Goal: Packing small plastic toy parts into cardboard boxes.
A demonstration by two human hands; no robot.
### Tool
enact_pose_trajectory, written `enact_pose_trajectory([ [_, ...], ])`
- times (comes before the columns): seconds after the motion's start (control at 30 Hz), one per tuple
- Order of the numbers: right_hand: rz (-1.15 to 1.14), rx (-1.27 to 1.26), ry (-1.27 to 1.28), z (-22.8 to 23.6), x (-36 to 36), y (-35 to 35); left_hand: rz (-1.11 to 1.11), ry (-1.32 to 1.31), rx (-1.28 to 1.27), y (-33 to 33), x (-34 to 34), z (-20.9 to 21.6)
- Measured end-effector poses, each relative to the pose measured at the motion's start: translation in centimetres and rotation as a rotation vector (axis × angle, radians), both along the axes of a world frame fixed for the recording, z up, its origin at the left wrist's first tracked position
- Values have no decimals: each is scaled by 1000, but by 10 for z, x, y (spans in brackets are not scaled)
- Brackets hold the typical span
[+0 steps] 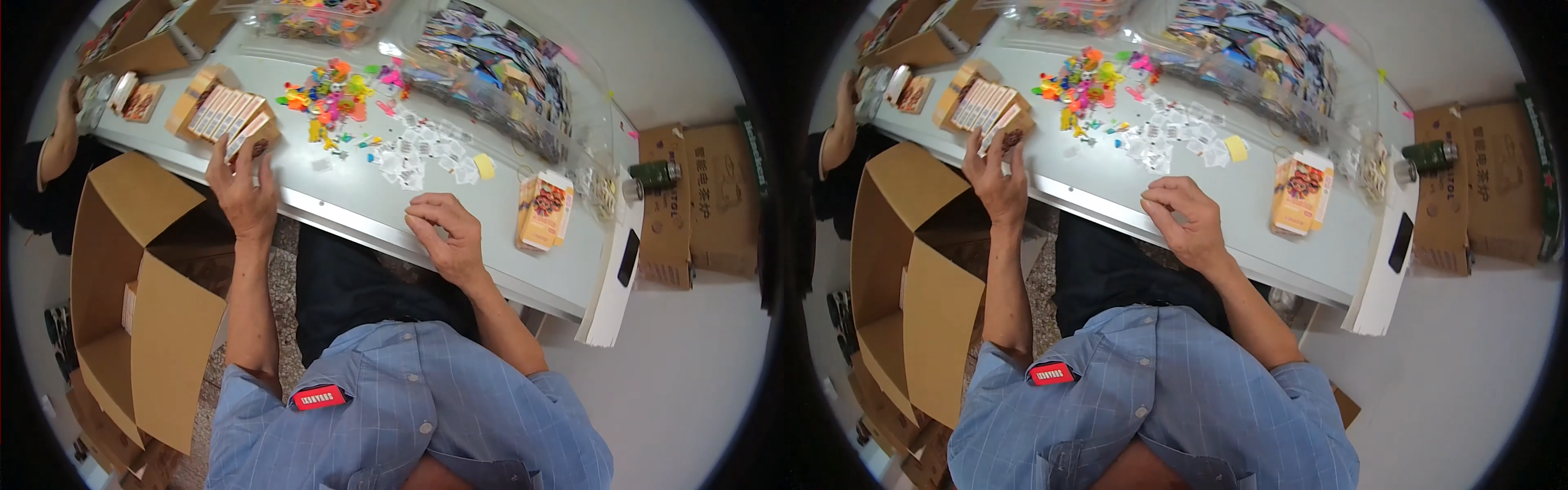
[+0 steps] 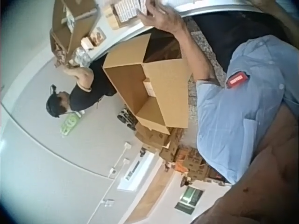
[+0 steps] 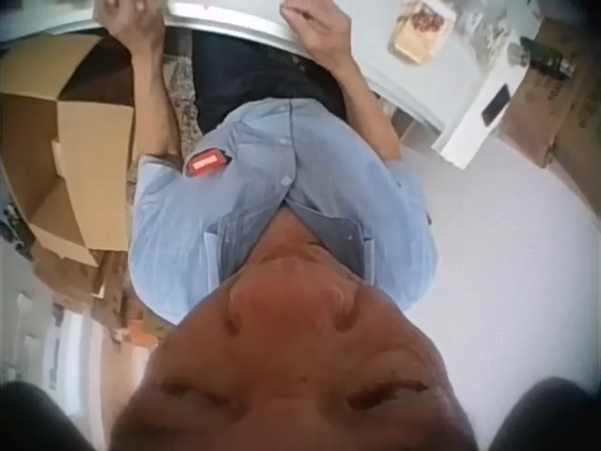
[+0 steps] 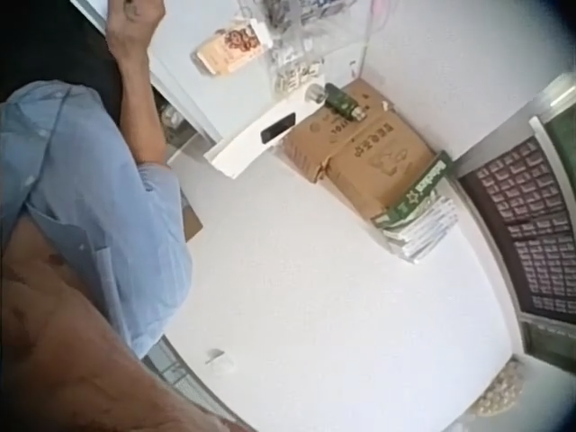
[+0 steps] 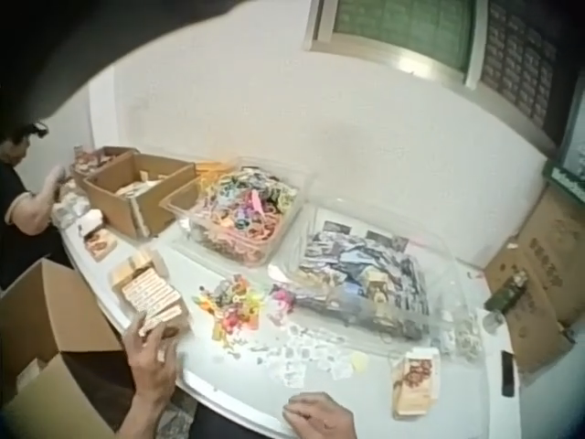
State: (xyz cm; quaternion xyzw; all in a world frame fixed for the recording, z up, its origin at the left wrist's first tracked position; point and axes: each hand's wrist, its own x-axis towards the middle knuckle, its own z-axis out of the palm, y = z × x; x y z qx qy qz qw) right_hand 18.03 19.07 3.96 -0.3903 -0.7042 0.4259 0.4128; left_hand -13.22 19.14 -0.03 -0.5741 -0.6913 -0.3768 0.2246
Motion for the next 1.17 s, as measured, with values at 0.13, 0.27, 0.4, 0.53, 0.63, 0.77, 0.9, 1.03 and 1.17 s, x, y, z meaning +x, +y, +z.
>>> enact_pose_trajectory([
  [0.13, -87, 120, -155, 15, 42, -15, 10, 7, -18, 0, -17, -23],
  [0.27, -499, 359, -272, 26, 98, -11, 16, 67, 15, 6, -24, -21],
  [0.4, -800, 254, -611, 38, 138, 2, 71, 119, -111, 19, -9, -16],
  [0.53, -761, 87, -773, 21, 138, 20, 109, 101, -177, 14, 16, 4],
  [0.63, -794, 148, -754, -1, 145, 28, 48, 81, -67, 3, 42, 20],
  [0.77, -791, 162, -611, -8, 153, 26, -164, -61, -62, -10, 78, 28],
  [0.9, -754, 199, -413, 8, 154, 22, -345, -261, -76, -17, 113, 31],
  [1.03, -785, 298, -422, 6, 164, 18, -521, -406, -112, -14, 149, 35],
  [1.17, -811, 335, -459, 13, 162, 15, -668, -619, -208, -13, 176, 40],
])
